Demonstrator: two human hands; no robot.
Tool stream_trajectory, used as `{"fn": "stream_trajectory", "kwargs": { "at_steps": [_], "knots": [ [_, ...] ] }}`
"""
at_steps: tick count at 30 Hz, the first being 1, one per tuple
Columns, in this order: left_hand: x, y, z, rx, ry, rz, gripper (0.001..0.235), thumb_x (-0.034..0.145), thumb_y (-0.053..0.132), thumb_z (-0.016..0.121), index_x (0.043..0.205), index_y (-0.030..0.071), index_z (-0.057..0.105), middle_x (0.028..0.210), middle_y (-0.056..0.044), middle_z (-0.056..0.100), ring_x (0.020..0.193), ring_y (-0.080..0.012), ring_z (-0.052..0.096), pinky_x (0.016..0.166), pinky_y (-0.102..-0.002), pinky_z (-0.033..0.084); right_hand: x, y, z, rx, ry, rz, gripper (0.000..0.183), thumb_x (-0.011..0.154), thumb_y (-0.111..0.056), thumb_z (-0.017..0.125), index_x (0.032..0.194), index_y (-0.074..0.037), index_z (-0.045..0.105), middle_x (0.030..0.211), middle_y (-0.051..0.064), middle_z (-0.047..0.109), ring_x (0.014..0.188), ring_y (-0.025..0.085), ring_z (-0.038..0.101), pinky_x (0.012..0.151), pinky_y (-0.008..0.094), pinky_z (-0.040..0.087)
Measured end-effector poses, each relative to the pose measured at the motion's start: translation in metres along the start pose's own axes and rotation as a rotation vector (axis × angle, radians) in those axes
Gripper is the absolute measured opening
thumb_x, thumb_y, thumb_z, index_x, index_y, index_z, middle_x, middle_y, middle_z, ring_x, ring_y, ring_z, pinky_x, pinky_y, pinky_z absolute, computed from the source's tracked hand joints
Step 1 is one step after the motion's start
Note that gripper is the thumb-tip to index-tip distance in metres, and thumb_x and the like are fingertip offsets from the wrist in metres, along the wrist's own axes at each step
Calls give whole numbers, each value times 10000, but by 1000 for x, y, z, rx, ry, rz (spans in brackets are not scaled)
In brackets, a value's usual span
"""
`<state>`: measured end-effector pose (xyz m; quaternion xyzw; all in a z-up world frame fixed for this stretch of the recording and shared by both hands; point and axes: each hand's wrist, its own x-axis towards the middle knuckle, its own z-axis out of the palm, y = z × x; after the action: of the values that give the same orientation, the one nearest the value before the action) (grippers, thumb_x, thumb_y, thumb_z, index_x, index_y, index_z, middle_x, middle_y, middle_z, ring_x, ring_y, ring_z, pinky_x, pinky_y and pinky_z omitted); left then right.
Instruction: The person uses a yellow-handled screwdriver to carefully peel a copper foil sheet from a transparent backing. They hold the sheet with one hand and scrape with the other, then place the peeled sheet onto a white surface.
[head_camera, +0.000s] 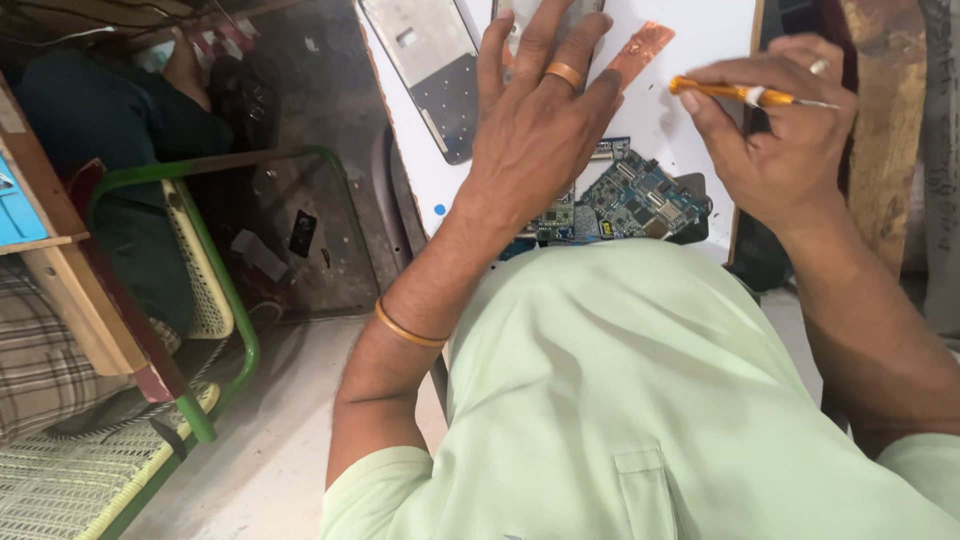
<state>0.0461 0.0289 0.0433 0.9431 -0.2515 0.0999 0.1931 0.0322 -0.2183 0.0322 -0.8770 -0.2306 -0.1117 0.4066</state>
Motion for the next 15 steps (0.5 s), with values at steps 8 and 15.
{"fn": "stream_trajectory", "kwargs": {
  "at_steps": [8, 15],
  "knots": [
    [-21, 13, 22, -13, 6, -20, 255, 1000, 142, 714, 1253, 116, 731, 1367, 4, 578, 1492, -254, 344, 1224, -734, 115, 28, 9, 17, -316, -1, -192, 126, 1062, -88, 835, 1010, -22, 740, 976, 80, 719, 835, 271, 673, 798, 398, 469],
    [-41, 33, 24, 54, -76, 7, 403, 1028, 111, 634, 1403, -36, 630, 1541, -95, 447, 1526, -250, 229, 1220, -729, 91, 13, 16, 20, -461, -91, -269, 101, 1017, -106, 777, 975, -36, 717, 890, 80, 666, 758, 264, 634, 713, 367, 473]
  ]
}}
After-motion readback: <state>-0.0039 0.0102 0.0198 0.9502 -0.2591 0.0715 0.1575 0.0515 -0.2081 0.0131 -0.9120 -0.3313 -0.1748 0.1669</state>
